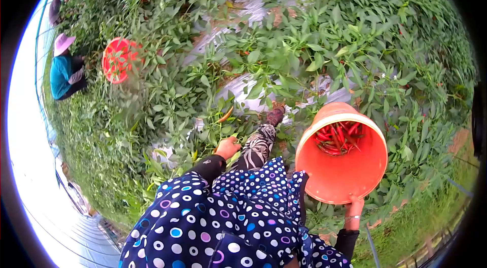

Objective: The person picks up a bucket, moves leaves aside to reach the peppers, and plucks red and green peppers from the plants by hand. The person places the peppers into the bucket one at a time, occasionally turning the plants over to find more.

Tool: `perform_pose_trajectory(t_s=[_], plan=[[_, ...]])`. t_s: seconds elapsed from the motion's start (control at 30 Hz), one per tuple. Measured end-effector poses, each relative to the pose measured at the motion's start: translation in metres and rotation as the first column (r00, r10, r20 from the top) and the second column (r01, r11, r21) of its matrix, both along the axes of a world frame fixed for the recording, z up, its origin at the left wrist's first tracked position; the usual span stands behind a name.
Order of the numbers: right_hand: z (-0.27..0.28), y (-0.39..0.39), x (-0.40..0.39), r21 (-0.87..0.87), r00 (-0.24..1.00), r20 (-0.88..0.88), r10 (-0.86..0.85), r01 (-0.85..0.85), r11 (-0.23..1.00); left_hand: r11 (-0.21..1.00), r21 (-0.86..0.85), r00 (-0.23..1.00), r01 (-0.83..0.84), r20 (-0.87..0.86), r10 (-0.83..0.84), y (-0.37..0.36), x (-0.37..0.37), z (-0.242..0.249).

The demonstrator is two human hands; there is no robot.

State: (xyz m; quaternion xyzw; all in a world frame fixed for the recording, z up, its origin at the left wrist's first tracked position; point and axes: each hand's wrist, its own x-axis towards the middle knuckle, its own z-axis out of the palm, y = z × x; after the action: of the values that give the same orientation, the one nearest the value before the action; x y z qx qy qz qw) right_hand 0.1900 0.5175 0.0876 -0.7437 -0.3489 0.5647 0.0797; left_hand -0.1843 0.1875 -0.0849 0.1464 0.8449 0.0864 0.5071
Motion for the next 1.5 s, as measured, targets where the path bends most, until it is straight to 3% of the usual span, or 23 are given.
perform_pose_trajectory(t_s=[0.03, 0.1, 0.2, 0.27, 0.33, 0.37, 0.4, 0.47, 0.5, 0.53, 0.57, 0.63, 0.67, 0.77, 0.83, 0.93, 0.97, 1.03, 1.17, 1.23, 1.3, 1.33, 1.5], plan=[[0.004, 0.002, -0.002, -0.005, 1.000, 0.000, 0.029, -0.029, 1.000, 0.999, -0.009, 0.999, -0.051, -0.006, 0.051, -0.012, -0.012, 0.012], [0.011, 0.007, -0.007, -0.033, 0.968, -0.136, -0.209, 0.206, 0.978, 0.985, -0.109, 0.989, -0.135, -0.079, 0.127, -0.039, -0.026, 0.032], [0.015, 0.021, -0.002, -0.149, 0.952, -0.124, -0.280, 0.261, 0.954, 0.950, -0.142, 0.957, -0.279, -0.117, 0.264, -0.088, -0.026, 0.050], [0.022, 0.025, -0.016, -0.208, 0.953, -0.163, -0.256, 0.220, 0.953, 0.926, -0.164, 0.936, -0.341, -0.146, 0.319, -0.106, -0.019, 0.062], [0.026, 0.031, -0.019, -0.406, 0.940, -0.192, -0.282, 0.185, 0.895, 0.898, -0.135, 0.908, -0.419, -0.071, 0.413, -0.148, 0.003, 0.042], [0.030, 0.027, -0.023, -0.401, 0.945, -0.193, -0.265, 0.170, 0.900, 0.888, -0.100, 0.893, -0.449, -0.040, 0.447, -0.159, 0.014, 0.040], [0.033, 0.017, -0.034, -0.378, 0.934, -0.236, -0.267, 0.165, 0.911, 0.718, -0.198, 0.724, -0.667, 0.057, 0.688, -0.136, 0.010, 0.077], [0.007, 0.009, -0.034, -0.333, 0.920, -0.296, -0.258, 0.154, 0.930, 0.666, -0.203, 0.675, -0.718, 0.030, 0.737, -0.150, 0.025, 0.081], [0.022, 0.009, -0.051, -0.481, 0.919, -0.259, -0.296, 0.144, 0.865, 0.641, -0.210, 0.651, -0.738, 0.024, 0.758, -0.158, 0.031, 0.082], [0.014, 0.012, -0.047, -0.534, 0.925, -0.236, -0.298, 0.133, 0.835, 0.716, -0.228, 0.738, -0.659, -0.010, 0.675, -0.148, 0.025, 0.107], [-0.001, 0.016, -0.029, -0.579, 0.930, -0.210, -0.302, 0.131, 0.805, 0.587, -0.215, 0.598, -0.780, 0.016, 0.801, -0.161, 0.034, 0.101], [-0.013, 0.015, -0.021, -0.599, 0.913, -0.313, -0.262, 0.024, 0.800, 0.478, -0.177, 0.483, -0.860, 0.017, 0.875, -0.169, 0.039, 0.109], [-0.013, 0.010, -0.027, -0.590, 0.917, -0.214, -0.335, 0.152, 0.793, 0.472, -0.175, 0.478, -0.864, 0.013, 0.878, -0.181, 0.042, 0.107], [-0.012, 0.002, -0.030, -0.587, 0.902, -0.155, -0.403, 0.243, 0.772, 0.609, -0.216, 0.625, -0.763, -0.005, 0.781, -0.200, 0.033, 0.103], [-0.011, 0.001, -0.030, -0.666, 0.902, -0.197, -0.383, 0.164, 0.728, 0.490, -0.156, 0.500, -0.858, -0.031, 0.865, -0.209, 0.031, 0.087], [-0.012, -0.001, -0.039, -0.650, 0.908, -0.192, -0.372, 0.167, 0.742, 0.642, -0.131, 0.652, -0.755, -0.046, 0.757, -0.215, 0.008, 0.068], [-0.011, 0.000, -0.046, -0.639, 0.908, -0.195, -0.372, 0.170, 0.750, 0.638, -0.201, 0.658, -0.743, -0.045, 0.752, -0.168, -0.023, 0.110], [-0.010, 0.003, -0.056, -0.634, 0.910, -0.202, -0.363, 0.161, 0.757, 0.563, -0.089, 0.562, -0.822, 0.033, 0.826, -0.167, -0.038, 0.091], [-0.005, 0.011, -0.074, -0.610, 0.913, -0.210, -0.350, 0.157, 0.776, 0.557, -0.065, 0.554, -0.828, 0.056, 0.830, -0.127, -0.077, 0.098], [0.000, 0.018, -0.083, -0.596, 0.916, -0.213, -0.340, 0.153, 0.788, 0.478, -0.044, 0.471, -0.877, 0.113, 0.875, -0.115, -0.091, 0.090], [0.005, 0.028, -0.091, -0.579, 0.925, -0.219, -0.311, 0.134, 0.804, 0.491, -0.019, 0.486, -0.871, 0.117, 0.866, -0.096, -0.106, 0.091], [0.007, 0.035, -0.097, -0.570, 0.932, -0.217, -0.289, 0.119, 0.813, 0.581, -0.008, 0.580, -0.814, 0.065, 0.812, -0.091, -0.111, 0.092], [0.018, 0.073, -0.134, -0.491, 0.950, -0.257, -0.178, 0.031, 0.871, 0.416, 0.034, 0.417, -0.909, 0.125, 0.900, -0.062, -0.121, 0.091]])
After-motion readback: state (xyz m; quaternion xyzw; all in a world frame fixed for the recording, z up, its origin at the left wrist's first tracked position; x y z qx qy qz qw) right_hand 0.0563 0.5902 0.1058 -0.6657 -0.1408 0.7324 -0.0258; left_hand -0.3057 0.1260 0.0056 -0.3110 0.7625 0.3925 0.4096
